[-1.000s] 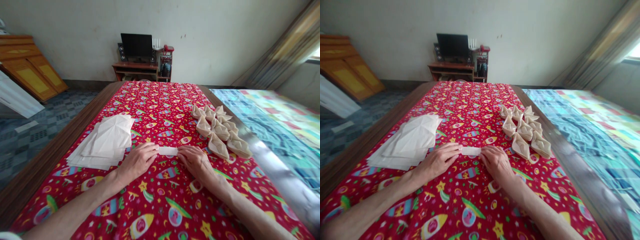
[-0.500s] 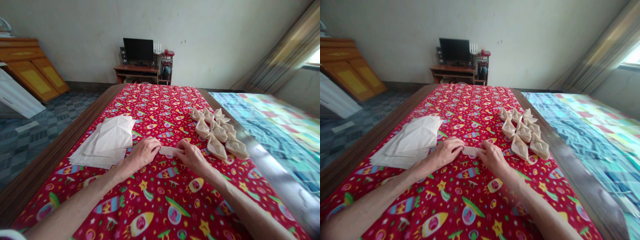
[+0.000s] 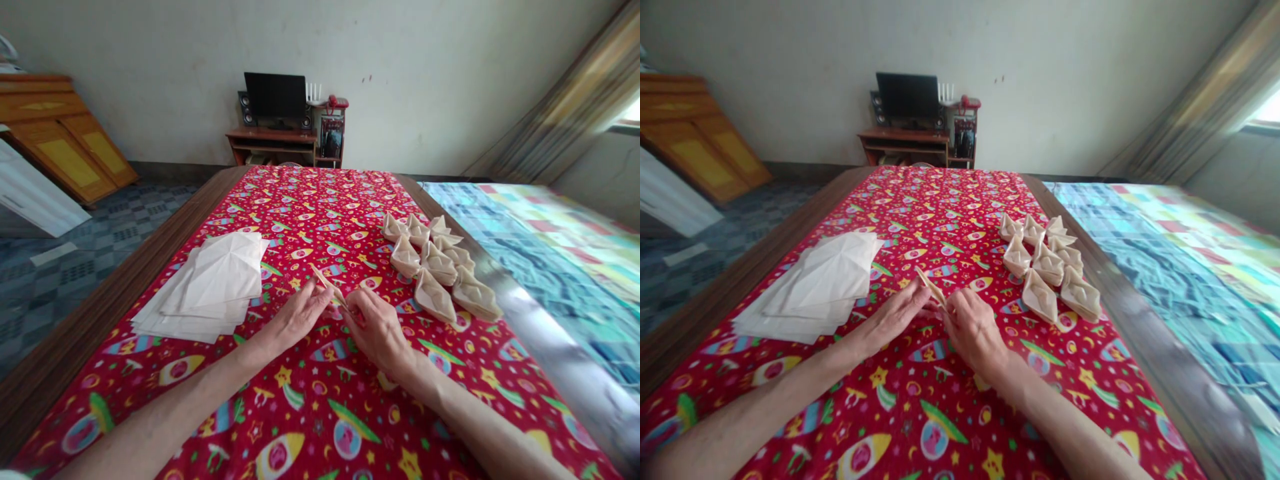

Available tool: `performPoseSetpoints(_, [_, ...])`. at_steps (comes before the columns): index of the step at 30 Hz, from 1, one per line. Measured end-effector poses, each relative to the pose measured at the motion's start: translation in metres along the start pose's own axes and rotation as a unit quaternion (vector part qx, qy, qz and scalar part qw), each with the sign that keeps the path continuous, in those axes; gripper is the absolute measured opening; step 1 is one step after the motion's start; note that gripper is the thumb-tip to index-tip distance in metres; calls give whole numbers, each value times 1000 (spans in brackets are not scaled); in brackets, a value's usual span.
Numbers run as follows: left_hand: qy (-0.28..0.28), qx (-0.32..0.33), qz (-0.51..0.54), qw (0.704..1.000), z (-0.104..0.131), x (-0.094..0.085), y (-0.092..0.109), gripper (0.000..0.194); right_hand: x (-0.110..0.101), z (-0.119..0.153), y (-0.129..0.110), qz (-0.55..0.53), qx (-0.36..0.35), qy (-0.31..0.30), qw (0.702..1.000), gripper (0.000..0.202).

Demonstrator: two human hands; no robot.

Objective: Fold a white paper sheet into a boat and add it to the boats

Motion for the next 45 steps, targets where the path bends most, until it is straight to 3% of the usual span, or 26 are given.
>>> performPoseSetpoints(4, [4, -64, 49, 997, -3, -5, -3, 40, 12, 5, -16, 43, -29, -62, 997, 12])
performPoseSetpoints(7, [-5, -67, 53, 996, -3, -3, -8, 41, 13, 6, -14, -1, -5, -89, 996, 21])
performPoseSetpoints(11, [4, -50, 34, 998, 0, -1, -8, 34, 11, 4, 8, -97, 104, -68, 987, 30])
performPoseSetpoints(15, [26, -18, -21, 999, 1, -2, 4, 15, 13, 3, 22, -161, 166, -29, 972, 20])
performPoseSetpoints(19, [26, 21, -38, 999, 1, 2, 12, 13, 24, 3, 26, -188, 171, -49, 966, 11])
performPoseSetpoints(23, [16, 39, -18, 999, 0, 7, 10, 30, 28, 4, 31, -174, 170, -59, 968, 11])
performPoseSetpoints(31, [-59, -63, 114, 990, -2, 16, -11, 48, 24, 4, 35, -142, 180, -53, 972, 13])
performPoseSetpoints(40, [-109, -70, 226, 966, -2, 25, -12, 57, 25, 6, 34, -151, 185, -58, 969, 12])
performPoseSetpoints(42, [-108, -67, 207, 970, -1, 23, -11, 56, 22, 6, 31, -151, 175, -50, 972, 12])
performPoseSetpoints(45, [-90, -73, 146, 983, -1, 15, -9, 48, -1, 5, 14, -103, 109, 6, 989, 6])
Point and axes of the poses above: each hand's wrist, its own z-axis away from the middle knuckle, its own x-axis out of the palm, y = z × x, the point moved 9 cm from there along -z, towards the middle knuckle, and after that the axes turned 7 degrees about -y, right-handed, at the moved point
